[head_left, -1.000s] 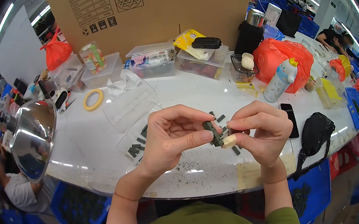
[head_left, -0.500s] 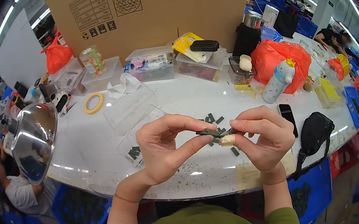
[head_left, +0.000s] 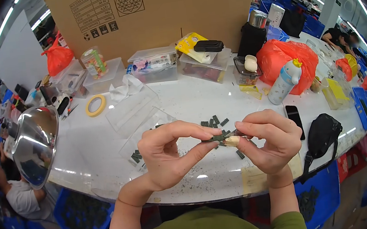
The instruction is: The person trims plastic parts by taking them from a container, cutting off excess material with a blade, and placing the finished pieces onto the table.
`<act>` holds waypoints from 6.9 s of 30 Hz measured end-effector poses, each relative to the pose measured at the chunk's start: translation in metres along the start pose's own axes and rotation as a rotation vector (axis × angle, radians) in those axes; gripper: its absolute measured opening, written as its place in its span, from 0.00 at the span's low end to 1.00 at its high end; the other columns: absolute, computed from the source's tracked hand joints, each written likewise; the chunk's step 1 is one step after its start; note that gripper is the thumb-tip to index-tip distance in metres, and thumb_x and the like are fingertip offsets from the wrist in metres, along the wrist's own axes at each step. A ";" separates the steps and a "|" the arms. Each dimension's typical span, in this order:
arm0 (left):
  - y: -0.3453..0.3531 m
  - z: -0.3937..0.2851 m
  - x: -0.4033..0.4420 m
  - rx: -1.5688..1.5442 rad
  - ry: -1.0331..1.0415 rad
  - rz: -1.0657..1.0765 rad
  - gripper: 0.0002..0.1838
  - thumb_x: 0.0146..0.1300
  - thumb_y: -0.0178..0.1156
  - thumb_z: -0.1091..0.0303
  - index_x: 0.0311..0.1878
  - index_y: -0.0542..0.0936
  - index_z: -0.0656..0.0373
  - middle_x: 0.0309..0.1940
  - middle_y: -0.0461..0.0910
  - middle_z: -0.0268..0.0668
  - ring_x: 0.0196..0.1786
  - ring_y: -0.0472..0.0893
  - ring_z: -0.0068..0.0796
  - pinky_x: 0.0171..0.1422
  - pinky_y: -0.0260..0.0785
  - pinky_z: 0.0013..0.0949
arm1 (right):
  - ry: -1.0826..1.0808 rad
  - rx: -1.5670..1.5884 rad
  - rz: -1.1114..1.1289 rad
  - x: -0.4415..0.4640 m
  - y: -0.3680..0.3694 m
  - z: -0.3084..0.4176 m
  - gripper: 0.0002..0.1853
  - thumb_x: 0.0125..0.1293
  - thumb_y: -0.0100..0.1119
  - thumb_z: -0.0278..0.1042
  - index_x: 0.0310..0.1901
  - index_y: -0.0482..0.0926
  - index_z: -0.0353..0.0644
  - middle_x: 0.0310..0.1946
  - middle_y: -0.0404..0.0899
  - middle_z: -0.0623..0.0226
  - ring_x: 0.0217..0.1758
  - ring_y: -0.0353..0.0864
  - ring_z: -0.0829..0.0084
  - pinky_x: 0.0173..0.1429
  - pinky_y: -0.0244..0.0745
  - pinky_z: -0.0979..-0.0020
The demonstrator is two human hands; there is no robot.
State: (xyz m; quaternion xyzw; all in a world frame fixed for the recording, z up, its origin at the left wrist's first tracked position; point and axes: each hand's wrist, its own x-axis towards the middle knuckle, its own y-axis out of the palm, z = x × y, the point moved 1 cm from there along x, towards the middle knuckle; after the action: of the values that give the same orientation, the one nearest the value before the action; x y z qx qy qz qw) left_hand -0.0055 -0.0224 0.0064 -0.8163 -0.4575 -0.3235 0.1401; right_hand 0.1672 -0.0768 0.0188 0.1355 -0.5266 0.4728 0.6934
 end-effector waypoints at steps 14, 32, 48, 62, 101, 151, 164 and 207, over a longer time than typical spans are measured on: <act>0.005 0.002 -0.003 0.009 -0.055 0.063 0.16 0.41 0.64 0.91 0.33 0.77 0.62 0.30 0.83 0.45 0.36 0.84 0.38 0.40 0.78 0.30 | 0.114 0.127 0.134 0.006 -0.013 -0.003 0.12 0.31 0.71 0.22 0.24 0.84 0.37 0.20 0.79 0.66 0.17 0.65 0.81 0.19 0.57 0.83; 0.001 -0.001 0.000 0.018 -0.010 0.027 0.17 0.40 0.64 0.92 0.33 0.77 0.62 0.30 0.82 0.45 0.35 0.84 0.39 0.41 0.79 0.32 | 0.042 0.172 0.297 0.004 -0.006 -0.004 0.11 0.33 0.73 0.23 0.25 0.84 0.38 0.22 0.80 0.65 0.18 0.67 0.81 0.20 0.59 0.82; 0.000 -0.005 -0.003 0.022 -0.033 0.042 0.17 0.39 0.65 0.91 0.32 0.77 0.61 0.30 0.82 0.46 0.35 0.84 0.40 0.41 0.79 0.31 | 0.119 0.106 0.033 0.003 -0.004 0.003 0.12 0.33 0.72 0.22 0.25 0.84 0.38 0.22 0.80 0.66 0.19 0.67 0.81 0.21 0.58 0.83; 0.001 -0.001 -0.002 -0.010 -0.043 0.027 0.16 0.41 0.65 0.90 0.33 0.77 0.62 0.30 0.83 0.44 0.36 0.84 0.38 0.41 0.79 0.29 | 0.115 0.242 0.320 0.004 -0.008 0.003 0.12 0.30 0.71 0.21 0.23 0.84 0.39 0.20 0.80 0.66 0.17 0.65 0.82 0.21 0.58 0.83; -0.001 0.006 0.001 -0.464 -0.498 0.072 0.15 0.48 0.64 0.86 0.42 0.79 0.68 0.32 0.82 0.41 0.33 0.82 0.23 0.43 0.76 0.20 | 0.234 0.418 0.222 0.002 -0.004 -0.005 0.11 0.39 0.70 0.18 0.29 0.84 0.37 0.25 0.80 0.67 0.21 0.67 0.82 0.22 0.60 0.83; -0.016 0.128 -0.009 0.890 -0.407 0.340 0.19 0.44 0.59 0.84 0.43 0.81 0.63 0.35 0.82 0.40 0.36 0.80 0.36 0.42 0.74 0.30 | 0.062 0.078 -0.034 -0.002 -0.024 0.014 0.11 0.36 0.69 0.20 0.27 0.84 0.36 0.25 0.80 0.65 0.21 0.71 0.78 0.24 0.64 0.82; 0.004 0.027 0.015 -0.644 -0.563 -0.006 0.18 0.47 0.61 0.87 0.45 0.79 0.64 0.35 0.81 0.46 0.39 0.82 0.33 0.46 0.76 0.28 | 0.169 0.066 0.028 0.003 -0.005 0.003 0.12 0.36 0.68 0.19 0.28 0.84 0.37 0.26 0.80 0.66 0.22 0.69 0.79 0.24 0.63 0.81; 0.010 0.020 0.007 -0.507 -0.475 -0.023 0.19 0.45 0.62 0.89 0.42 0.78 0.65 0.35 0.80 0.45 0.37 0.81 0.30 0.45 0.78 0.27 | 0.148 0.048 0.076 0.001 -0.007 0.004 0.11 0.40 0.71 0.23 0.30 0.84 0.36 0.26 0.80 0.65 0.21 0.71 0.77 0.23 0.65 0.80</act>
State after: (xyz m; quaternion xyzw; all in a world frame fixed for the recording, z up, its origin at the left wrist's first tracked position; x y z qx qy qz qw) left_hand 0.0137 -0.0130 -0.0029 -0.8725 -0.3915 -0.2294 -0.1812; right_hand 0.1700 -0.0822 0.0235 0.0968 -0.4672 0.5199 0.7086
